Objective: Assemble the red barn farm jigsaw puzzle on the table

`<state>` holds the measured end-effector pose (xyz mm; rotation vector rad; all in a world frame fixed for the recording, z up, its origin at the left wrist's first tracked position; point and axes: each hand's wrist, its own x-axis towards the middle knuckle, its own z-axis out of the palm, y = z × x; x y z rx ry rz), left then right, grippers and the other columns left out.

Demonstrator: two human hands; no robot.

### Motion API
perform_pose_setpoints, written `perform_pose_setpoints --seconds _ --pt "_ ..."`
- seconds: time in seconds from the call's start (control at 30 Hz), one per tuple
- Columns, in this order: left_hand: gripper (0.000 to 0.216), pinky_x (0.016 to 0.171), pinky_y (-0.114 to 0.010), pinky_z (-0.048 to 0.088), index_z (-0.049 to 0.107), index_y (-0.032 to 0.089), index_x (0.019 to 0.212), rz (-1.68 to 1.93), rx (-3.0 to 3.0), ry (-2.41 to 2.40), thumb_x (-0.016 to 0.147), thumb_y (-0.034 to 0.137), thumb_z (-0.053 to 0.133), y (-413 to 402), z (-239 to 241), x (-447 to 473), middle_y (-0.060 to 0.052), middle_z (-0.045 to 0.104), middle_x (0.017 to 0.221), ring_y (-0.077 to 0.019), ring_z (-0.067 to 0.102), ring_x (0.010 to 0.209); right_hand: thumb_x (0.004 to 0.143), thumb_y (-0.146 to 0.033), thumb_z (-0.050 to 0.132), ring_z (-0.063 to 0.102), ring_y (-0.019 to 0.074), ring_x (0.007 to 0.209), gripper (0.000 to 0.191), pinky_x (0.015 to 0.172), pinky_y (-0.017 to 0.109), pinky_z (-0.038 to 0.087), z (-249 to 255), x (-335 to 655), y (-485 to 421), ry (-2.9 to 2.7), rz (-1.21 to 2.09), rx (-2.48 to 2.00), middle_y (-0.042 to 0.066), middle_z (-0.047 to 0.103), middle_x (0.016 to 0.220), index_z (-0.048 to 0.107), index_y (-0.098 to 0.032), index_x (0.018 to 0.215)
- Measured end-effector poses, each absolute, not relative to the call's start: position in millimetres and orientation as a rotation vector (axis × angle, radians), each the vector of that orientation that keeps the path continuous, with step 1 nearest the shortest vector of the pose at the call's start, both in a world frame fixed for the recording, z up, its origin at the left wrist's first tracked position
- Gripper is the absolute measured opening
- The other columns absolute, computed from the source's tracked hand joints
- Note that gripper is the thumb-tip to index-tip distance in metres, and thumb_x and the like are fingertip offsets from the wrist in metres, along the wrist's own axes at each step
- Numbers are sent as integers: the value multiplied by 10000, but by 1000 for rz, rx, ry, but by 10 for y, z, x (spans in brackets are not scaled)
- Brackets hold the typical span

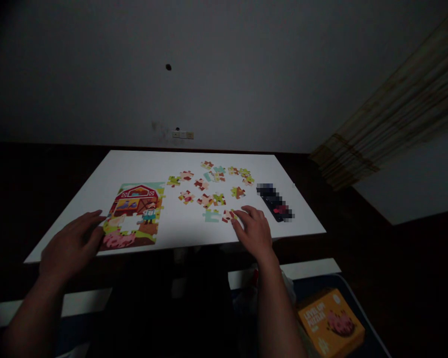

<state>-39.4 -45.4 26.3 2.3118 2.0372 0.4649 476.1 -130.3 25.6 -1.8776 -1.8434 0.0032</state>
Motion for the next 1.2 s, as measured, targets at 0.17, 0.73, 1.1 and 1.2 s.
perform_pose_setpoints --seconds 0.17,0.73,1.1,1.2 --pt "599 1229 -581 504 758 142 1368 450 2312 2036 1057 478 372 -453 265 -385 -134 662 1574 -359 595 1481 1096 -321 492 661 356 1240 395 1055 578 576 260 4778 -1312 -1859 35 -1877 118 714 1402 757 -289 1387" --pt "517 1254 -566 499 748 177 1338 483 2295 2015 1001 455 472 -462 299 -377 -134 667 1570 -388 598 1481 1017 -414 653 624 396 1322 347 1062 603 540 355 4766 -1305 -1859 187 -1923 92 688 1464 766 -353 1339" --pt "477 1251 -576 502 741 235 1327 514 2279 2006 987 454 489 -469 300 -372 -111 671 1569 -389 596 1483 1007 -457 685 626 385 1335 343 1046 587 549 311 4830 -1263 -1894 219 -1915 99 674 1484 769 -348 1321" --pt "476 1254 -568 500 747 223 1326 503 2301 1994 987 441 493 -461 297 -383 -114 675 1563 -382 599 1483 997 -431 680 631 378 1334 320 1045 574 554 307 4846 -1275 -1886 223 -1900 95 680 1487 753 -318 1287"
